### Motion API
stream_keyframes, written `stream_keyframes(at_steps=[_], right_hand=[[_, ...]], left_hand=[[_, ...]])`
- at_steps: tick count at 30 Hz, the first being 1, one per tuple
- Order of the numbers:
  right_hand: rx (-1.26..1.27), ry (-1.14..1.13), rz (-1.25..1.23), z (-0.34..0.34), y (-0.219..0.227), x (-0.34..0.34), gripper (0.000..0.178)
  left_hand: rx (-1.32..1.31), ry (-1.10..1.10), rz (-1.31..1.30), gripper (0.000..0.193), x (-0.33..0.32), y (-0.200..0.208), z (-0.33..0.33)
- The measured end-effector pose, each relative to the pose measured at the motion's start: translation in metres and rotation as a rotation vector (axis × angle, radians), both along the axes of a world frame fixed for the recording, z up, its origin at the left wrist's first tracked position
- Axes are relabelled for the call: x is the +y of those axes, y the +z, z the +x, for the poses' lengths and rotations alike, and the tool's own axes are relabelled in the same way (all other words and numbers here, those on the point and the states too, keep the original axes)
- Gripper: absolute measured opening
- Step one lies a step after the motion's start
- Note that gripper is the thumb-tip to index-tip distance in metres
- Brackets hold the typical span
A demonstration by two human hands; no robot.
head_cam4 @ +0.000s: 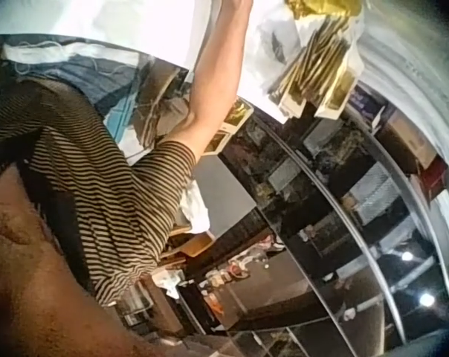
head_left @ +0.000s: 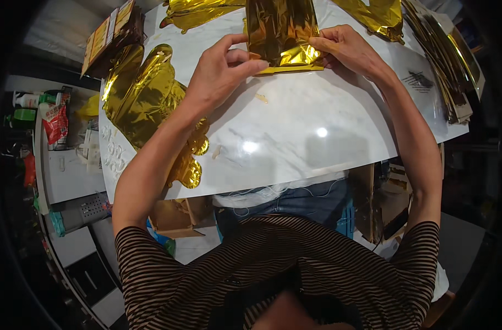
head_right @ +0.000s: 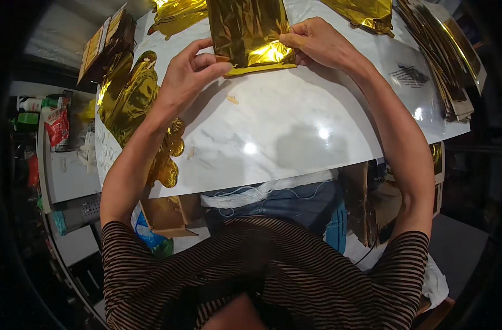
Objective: Folding gold foil balloons and placing them into individual retail packages with cardboard backing.
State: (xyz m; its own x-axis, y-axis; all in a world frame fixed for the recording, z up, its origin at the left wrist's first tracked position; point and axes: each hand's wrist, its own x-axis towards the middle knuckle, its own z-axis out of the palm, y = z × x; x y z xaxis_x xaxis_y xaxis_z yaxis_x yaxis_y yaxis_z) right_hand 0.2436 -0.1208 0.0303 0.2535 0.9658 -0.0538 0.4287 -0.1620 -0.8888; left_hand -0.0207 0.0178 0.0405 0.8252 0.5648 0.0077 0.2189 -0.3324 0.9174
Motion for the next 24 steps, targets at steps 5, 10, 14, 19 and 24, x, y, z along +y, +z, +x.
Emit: stream_keyframes(at_steps=[5,10,14,19,24], right_hand=[[-0.064,0.008,-0.050,-0.002,0.000,0.001,0.038],[-0.099,0.020,-0.069,-0.004,0.003,0.003,0.038],[-0.120,0.028,-0.051,0.000,-0.003,0.003,0.040],[-0.110,0.034,-0.046,-0.004,0.002,-0.001,0.040],[-0.140,0.043,0.017,-0.009,0.003,-0.011,0.038]], left_hand=[[0.200,0.116,0.158,0.055,0.000,0.002,0.009],[0.278,0.108,0.233,0.055,0.005,0.002,0.012],[0.226,0.168,0.072,0.055,0.000,0.008,0.013],[0.201,0.152,-0.033,0.052,-0.001,0.008,0.007],[0.205,0.136,-0.076,0.043,-0.008,0.014,0.000]])
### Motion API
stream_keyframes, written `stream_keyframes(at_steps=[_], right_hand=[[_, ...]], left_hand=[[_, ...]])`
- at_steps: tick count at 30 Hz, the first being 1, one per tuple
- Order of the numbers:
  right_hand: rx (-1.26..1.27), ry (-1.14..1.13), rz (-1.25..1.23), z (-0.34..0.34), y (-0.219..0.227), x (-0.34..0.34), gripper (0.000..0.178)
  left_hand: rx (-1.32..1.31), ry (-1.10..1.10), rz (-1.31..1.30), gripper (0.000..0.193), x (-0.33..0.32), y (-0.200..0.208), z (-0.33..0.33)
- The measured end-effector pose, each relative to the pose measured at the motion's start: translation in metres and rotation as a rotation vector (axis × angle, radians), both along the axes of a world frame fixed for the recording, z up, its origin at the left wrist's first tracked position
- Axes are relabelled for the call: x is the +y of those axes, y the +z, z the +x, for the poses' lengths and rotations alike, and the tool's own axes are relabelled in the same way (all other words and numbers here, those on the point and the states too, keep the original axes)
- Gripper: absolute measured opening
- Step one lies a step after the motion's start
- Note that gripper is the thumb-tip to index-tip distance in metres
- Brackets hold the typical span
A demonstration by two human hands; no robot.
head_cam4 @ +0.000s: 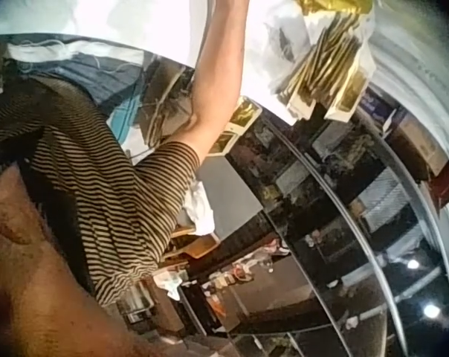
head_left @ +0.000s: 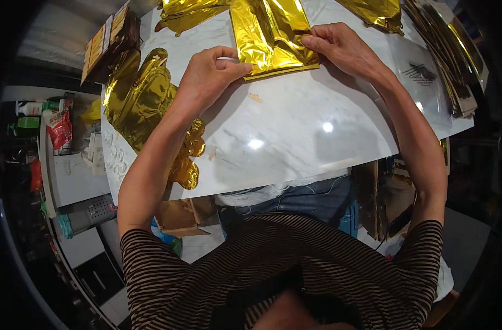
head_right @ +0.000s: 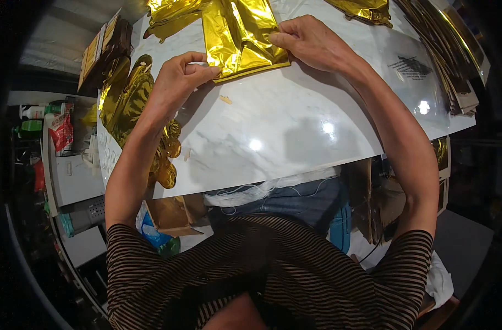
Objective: Folding gold foil balloons and placing them into individual retail packages with cardboard backing.
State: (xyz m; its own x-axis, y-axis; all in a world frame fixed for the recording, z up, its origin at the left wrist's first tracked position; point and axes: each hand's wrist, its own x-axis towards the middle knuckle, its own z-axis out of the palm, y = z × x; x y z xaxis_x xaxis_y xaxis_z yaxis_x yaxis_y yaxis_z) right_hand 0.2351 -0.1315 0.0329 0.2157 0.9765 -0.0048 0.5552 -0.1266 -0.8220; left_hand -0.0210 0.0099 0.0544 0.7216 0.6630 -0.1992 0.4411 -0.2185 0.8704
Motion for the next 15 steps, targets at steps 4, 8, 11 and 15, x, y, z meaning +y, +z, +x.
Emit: stream_keyframes(at_steps=[4,8,11,15], right_hand=[[-0.032,-0.002,0.034,-0.010,0.009,-0.016,0.037],[-0.109,-0.060,0.011,-0.014,0.000,-0.024,0.037],[-0.178,-0.080,-0.038,-0.015,0.003,-0.025,0.035],[-0.289,-0.074,-0.039,-0.017,0.007,-0.020,0.034]], left_hand=[[0.064,-0.044,0.148,0.035,-0.003,-0.006,-0.004],[0.003,-0.061,0.260,0.033,-0.005,-0.017,-0.006],[-0.003,-0.043,0.288,0.032,-0.010,-0.019,-0.007],[0.051,-0.040,0.376,0.034,-0.018,-0.015,-0.006]])
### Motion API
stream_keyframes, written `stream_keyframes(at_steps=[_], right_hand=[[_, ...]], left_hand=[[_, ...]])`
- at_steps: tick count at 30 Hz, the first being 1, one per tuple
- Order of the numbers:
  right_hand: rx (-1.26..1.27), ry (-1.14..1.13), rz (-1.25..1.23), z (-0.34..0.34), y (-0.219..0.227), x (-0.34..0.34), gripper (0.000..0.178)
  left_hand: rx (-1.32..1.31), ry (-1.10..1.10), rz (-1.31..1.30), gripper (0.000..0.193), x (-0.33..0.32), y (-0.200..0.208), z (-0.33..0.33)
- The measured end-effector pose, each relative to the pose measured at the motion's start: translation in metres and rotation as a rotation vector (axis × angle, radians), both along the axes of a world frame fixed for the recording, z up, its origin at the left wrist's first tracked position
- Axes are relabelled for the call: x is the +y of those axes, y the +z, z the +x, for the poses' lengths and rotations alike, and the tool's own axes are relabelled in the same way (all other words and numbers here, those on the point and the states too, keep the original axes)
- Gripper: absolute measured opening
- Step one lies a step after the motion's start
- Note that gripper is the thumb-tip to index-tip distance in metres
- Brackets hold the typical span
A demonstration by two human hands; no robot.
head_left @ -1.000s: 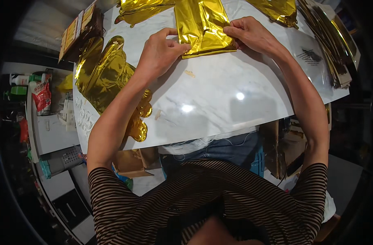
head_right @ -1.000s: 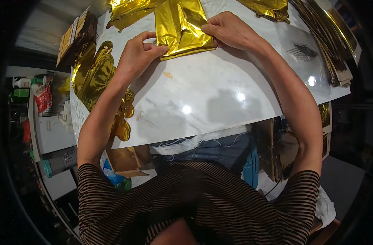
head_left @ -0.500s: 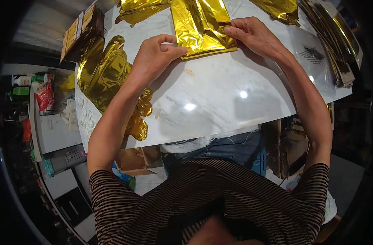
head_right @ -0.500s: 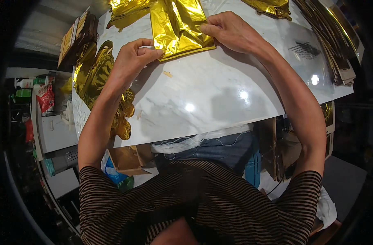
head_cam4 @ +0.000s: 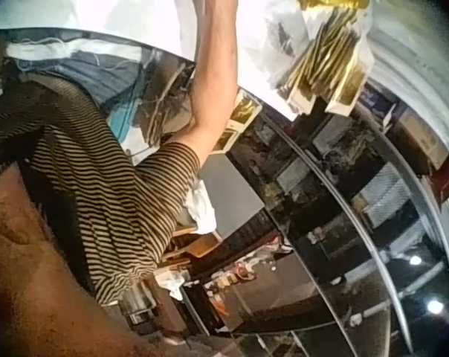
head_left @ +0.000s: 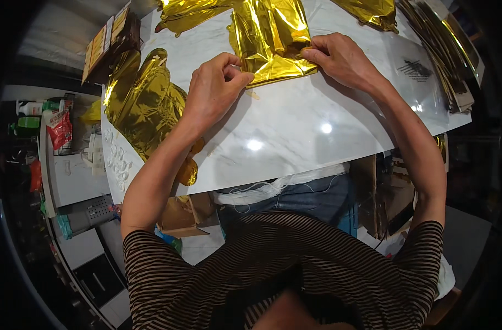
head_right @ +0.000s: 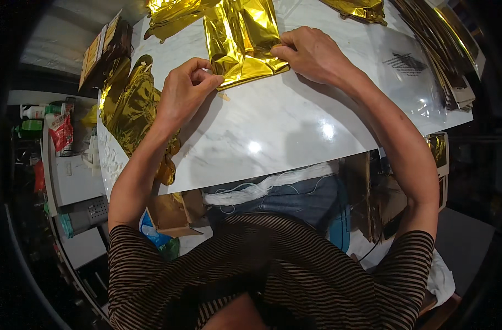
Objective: Folding gold foil balloons and placing them into individual retail packages with cardboard backing.
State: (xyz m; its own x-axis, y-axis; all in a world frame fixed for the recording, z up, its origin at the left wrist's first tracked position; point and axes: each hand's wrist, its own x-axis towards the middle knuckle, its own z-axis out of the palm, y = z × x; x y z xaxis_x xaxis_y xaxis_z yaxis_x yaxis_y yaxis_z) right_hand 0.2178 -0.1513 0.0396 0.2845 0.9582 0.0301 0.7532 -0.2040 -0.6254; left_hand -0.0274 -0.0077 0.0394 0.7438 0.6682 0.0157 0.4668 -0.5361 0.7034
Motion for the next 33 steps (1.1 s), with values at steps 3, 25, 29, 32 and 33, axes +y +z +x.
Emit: stream_keyframes(at_steps=[3,25,29,32,33], right_hand=[[-0.083,-0.017,-0.028,-0.002,-0.001,0.003,0.032],[-0.233,0.016,-0.029,0.000,-0.002,0.017,0.032],[-0.270,0.028,-0.071,0.003,-0.001,0.018,0.034],[-0.251,0.052,-0.085,0.003,0.001,0.019,0.033],[-0.254,0.055,-0.084,0.003,0.001,0.019,0.033]], left_hand=[[0.029,0.020,-0.005,0.040,-0.006,0.003,-0.001],[-0.050,-0.021,0.025,0.080,-0.015,-0.003,-0.016],[-0.107,0.079,-0.137,0.087,0.007,-0.002,-0.004],[-0.179,0.162,-0.347,0.091,0.029,0.002,0.016],[-0.182,0.165,-0.346,0.091,0.034,0.003,0.022]])
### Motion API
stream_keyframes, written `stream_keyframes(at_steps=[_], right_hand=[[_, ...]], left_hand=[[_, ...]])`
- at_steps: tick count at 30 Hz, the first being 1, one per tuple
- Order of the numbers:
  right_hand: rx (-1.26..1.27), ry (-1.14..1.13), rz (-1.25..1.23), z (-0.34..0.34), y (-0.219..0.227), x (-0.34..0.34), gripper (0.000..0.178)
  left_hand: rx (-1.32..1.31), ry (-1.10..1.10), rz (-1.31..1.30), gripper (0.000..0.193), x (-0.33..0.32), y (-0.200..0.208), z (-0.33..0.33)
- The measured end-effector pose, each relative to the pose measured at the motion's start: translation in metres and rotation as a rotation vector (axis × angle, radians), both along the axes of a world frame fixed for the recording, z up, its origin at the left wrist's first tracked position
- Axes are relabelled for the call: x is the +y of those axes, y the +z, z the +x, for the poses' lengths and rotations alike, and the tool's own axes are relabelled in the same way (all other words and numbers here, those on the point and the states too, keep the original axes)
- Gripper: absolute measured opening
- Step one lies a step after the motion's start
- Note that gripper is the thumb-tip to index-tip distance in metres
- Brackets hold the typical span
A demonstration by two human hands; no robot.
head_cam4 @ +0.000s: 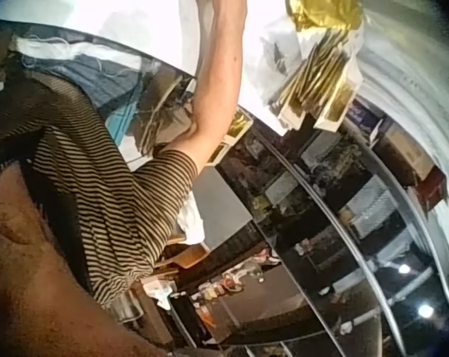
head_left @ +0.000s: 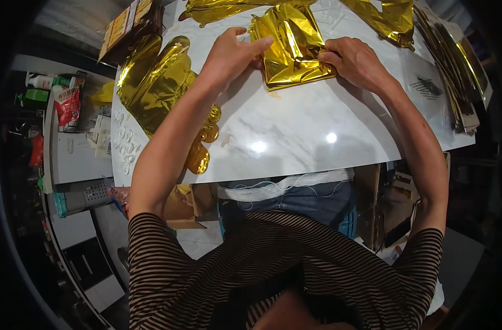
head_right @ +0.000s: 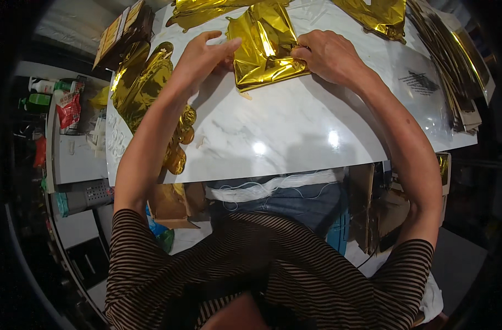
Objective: Folding gold foil balloons and placing them into individual retail packages with cardboard backing.
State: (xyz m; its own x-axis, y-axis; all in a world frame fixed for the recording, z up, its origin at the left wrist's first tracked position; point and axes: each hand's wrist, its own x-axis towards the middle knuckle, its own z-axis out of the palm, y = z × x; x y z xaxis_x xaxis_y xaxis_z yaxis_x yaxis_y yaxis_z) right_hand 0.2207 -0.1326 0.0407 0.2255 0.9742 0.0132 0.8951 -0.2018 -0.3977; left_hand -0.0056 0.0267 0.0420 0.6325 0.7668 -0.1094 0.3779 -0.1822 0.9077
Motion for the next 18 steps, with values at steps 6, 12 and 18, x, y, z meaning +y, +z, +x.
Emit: stream_keyframes(at_steps=[6,12,18], right_hand=[[0.049,0.011,0.041,0.000,-0.003,0.001,0.031],[0.054,-0.009,0.012,0.009,-0.002,0.001,0.037],[0.448,0.018,0.005,0.015,-0.005,-0.011,0.043]], left_hand=[[0.057,-0.057,-0.072,0.081,0.020,-0.005,0.009],[0.029,-0.017,0.018,0.073,0.013,-0.010,0.011],[0.070,-0.013,0.135,0.071,0.013,-0.016,0.008]])
